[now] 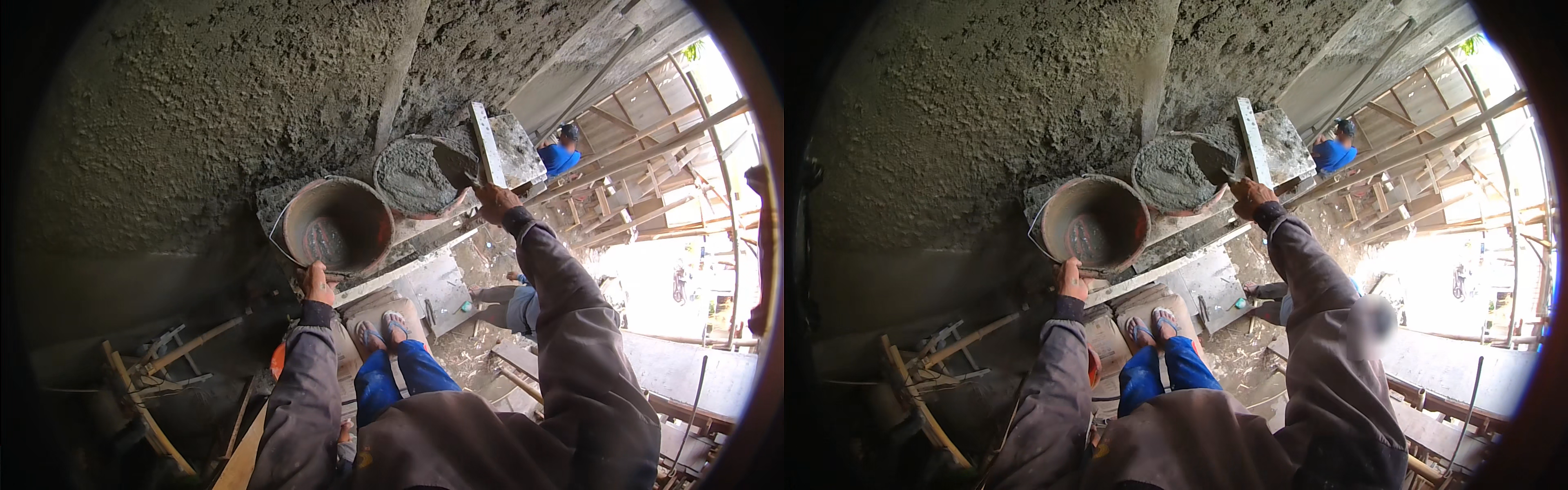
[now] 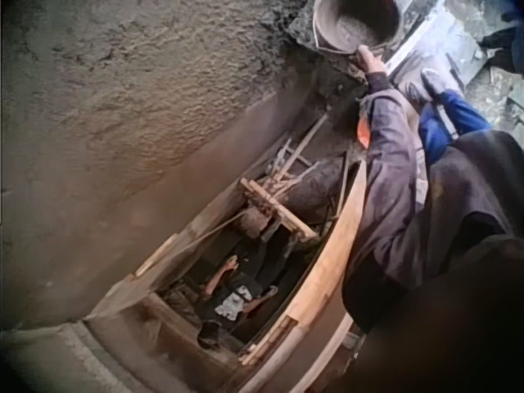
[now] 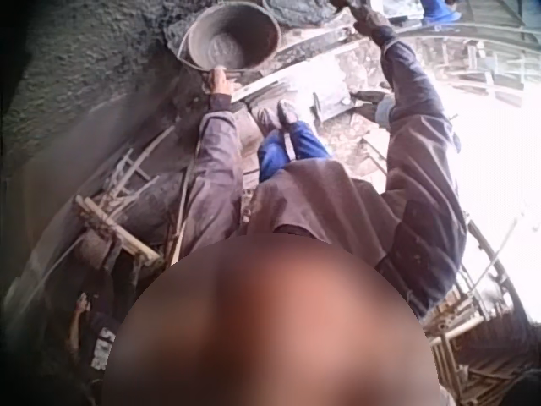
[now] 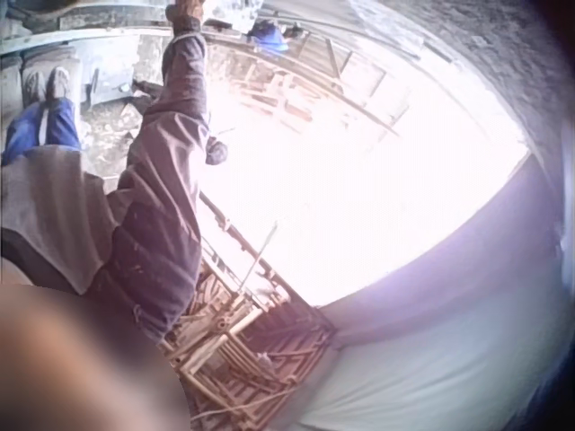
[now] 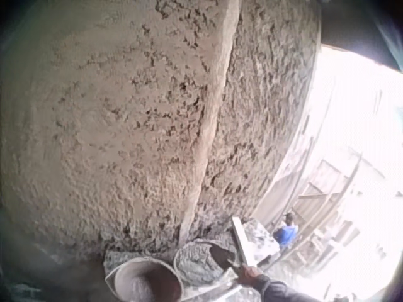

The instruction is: The person scoops wet plaster from a bucket with a trowel and throws it onto the ceiling, repeating the motion to cover a large area. They occasionally pause to refill the bucket from a larger container and continue applying plaster in a rhythmic sequence.

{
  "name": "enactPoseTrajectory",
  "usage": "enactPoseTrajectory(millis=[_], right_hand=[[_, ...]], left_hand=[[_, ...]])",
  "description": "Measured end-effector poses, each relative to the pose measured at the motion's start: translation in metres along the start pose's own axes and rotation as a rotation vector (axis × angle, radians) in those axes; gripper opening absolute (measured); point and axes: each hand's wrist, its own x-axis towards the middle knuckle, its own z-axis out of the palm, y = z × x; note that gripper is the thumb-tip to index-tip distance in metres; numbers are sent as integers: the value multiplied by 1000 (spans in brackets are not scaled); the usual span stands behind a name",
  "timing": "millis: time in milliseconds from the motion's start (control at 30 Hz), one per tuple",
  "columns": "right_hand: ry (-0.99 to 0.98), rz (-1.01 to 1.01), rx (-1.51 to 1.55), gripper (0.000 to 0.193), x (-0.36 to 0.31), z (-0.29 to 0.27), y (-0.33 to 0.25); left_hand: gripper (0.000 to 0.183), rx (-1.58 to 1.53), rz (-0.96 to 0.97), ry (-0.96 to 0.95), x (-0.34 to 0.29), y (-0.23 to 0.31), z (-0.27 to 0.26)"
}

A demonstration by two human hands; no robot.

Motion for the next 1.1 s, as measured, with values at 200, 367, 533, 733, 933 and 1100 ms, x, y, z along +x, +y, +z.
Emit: enactPoseTrajectory(millis=[200,367,533,733,933,1100], right_hand=[[-46,248,107,42,13,24,-30],[-74,137,338,38,31,55,-60],[-248,-96,413,20,55,48,-69],[-353,76,953,13,37,36,-60],[-150,19,1246,20,9,55,-29],[152,-144,688,24,14,46,-18]], left_hand=[[60,71,97,20,15,-10,9],[57,-76,78,12,30,-14,41],[54,35,138,-53,36,-14,43],[52,4,39,-178,38,-16,38],[48,30,92,-101,41,-17,37],[51,-12,-40,-193,47,-15,35]])
